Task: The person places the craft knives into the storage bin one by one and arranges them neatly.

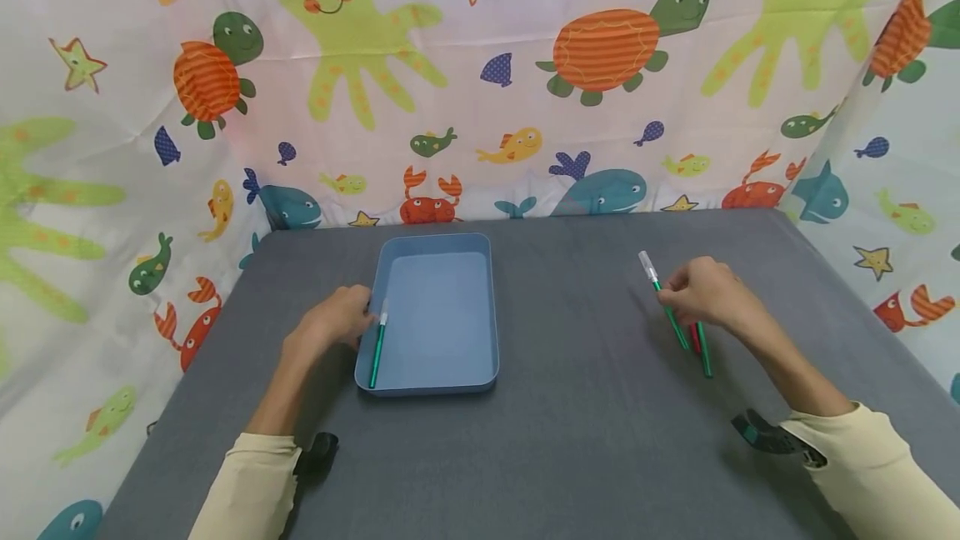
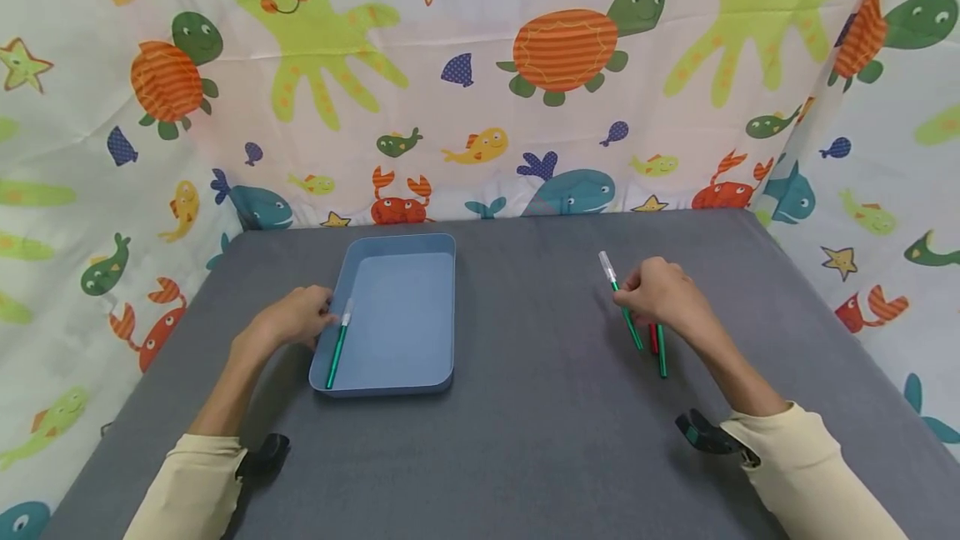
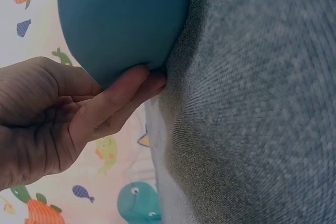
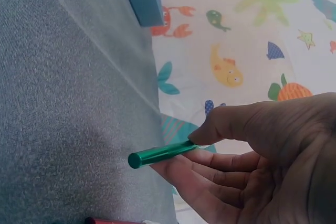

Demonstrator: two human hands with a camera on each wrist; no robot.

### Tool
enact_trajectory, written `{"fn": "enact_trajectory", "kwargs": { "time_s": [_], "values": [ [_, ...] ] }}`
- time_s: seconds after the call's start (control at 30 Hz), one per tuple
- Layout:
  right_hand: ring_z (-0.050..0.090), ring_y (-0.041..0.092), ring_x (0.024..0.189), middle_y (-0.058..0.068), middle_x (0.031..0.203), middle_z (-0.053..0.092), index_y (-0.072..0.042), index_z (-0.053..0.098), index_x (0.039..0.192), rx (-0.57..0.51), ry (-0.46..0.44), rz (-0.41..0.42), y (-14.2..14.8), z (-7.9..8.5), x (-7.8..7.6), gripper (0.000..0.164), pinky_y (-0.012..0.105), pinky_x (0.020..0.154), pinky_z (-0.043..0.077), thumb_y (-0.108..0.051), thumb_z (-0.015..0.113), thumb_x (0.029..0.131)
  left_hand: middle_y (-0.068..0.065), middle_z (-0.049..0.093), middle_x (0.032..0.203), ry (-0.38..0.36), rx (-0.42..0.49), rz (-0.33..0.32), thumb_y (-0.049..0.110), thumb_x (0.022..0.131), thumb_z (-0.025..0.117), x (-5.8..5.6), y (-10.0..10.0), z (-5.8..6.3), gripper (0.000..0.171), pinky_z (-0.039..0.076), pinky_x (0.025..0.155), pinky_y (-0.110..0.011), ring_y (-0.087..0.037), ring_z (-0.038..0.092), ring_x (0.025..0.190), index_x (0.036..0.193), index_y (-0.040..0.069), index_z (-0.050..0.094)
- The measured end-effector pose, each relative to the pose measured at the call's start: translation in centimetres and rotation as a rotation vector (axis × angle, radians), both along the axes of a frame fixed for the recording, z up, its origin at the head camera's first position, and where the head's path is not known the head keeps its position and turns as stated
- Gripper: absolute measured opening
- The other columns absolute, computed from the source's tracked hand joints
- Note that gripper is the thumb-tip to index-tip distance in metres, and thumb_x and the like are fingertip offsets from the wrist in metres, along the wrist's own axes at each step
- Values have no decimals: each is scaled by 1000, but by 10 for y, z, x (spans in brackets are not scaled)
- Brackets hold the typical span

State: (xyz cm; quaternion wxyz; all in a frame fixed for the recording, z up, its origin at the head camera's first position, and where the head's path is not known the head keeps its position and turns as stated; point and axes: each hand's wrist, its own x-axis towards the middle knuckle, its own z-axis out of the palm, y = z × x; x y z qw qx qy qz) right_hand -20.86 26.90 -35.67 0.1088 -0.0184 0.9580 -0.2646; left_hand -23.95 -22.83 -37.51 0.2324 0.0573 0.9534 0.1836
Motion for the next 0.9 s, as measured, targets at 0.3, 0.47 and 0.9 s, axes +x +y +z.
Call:
{"fn": "enact_trajectory", "kwargs": {
  "time_s": [0.3, 0.47, 0.9],
  "values": [
    [75, 19, 71, 17, 92, 76, 11, 72, 106, -58, -14, -5, -1, -1, -1, 27, 35, 67, 64, -13, 68, 94, -25, 67, 110, 21, -4, -25, 8, 107, 55, 1, -1, 1, 31, 65, 82, -43, -25, 74, 86, 130, -12, 55],
    [74, 17, 72, 23, 99, 76, 14, 68, 114, -106, -39, 7, -1, -2, -2, 32, 41, 73, 67, -11, 69, 95, -25, 68, 110, 21, -2, -26, 9, 107, 56, 1, -2, 0, 31, 65, 81, -43, -25, 74, 87, 129, -12, 55],
    [74, 15, 75, 21, 98, 77, 16, 65, 120, -189, -75, 25, -9, 1, -2, 34, 39, 76, 67, -10, 68, 97, -24, 68, 114, -14, -23, 8, 11, 108, 54, -1, 0, -2, 35, 65, 86, -44, -25, 74, 90, 136, -10, 52]
  ]
}}
